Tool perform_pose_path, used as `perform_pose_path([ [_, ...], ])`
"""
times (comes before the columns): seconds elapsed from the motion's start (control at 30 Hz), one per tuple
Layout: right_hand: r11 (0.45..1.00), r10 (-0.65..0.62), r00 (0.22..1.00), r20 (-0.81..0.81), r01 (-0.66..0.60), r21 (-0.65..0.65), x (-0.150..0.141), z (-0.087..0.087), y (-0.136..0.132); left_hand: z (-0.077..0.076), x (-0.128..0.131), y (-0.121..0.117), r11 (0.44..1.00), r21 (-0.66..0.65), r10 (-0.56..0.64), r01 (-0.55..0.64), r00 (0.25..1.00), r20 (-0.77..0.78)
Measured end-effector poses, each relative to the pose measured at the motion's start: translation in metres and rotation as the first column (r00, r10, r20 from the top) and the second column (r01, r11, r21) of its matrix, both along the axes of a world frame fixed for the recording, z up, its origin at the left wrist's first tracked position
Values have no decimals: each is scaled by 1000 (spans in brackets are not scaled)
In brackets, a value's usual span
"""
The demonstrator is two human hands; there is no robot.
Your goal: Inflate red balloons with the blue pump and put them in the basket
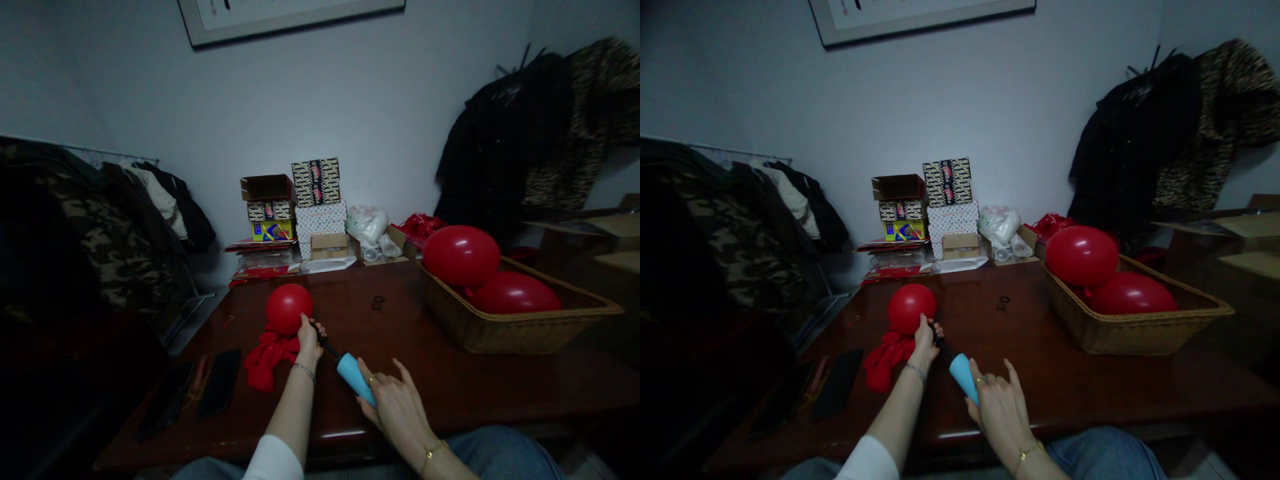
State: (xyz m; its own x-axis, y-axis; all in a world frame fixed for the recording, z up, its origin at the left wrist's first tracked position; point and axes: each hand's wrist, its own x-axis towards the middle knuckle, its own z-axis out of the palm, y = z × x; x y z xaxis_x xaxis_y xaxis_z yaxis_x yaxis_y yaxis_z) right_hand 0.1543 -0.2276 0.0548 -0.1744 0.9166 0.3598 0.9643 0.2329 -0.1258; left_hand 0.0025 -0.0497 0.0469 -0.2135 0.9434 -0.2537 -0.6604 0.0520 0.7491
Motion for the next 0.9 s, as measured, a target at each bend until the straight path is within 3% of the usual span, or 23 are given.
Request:
perform_pose_path([
  [0.17,997,30,999,-20,-29,73,21,-10,-21,4,-9,6,1000,2,-6,6,1000,27],
  [0.33,1000,10,1000,-16,-9,25,23,-7,-24,8,-9,7,1000,-13,3,-2,999,40],
  [0.67,996,-43,996,80,49,-74,-14,23,13,10,5,1,998,-52,-23,23,1000,-6],
  [0.9,996,-70,995,73,74,-58,-30,27,36,11,13,-4,998,-30,-63,63,998,-31],
])
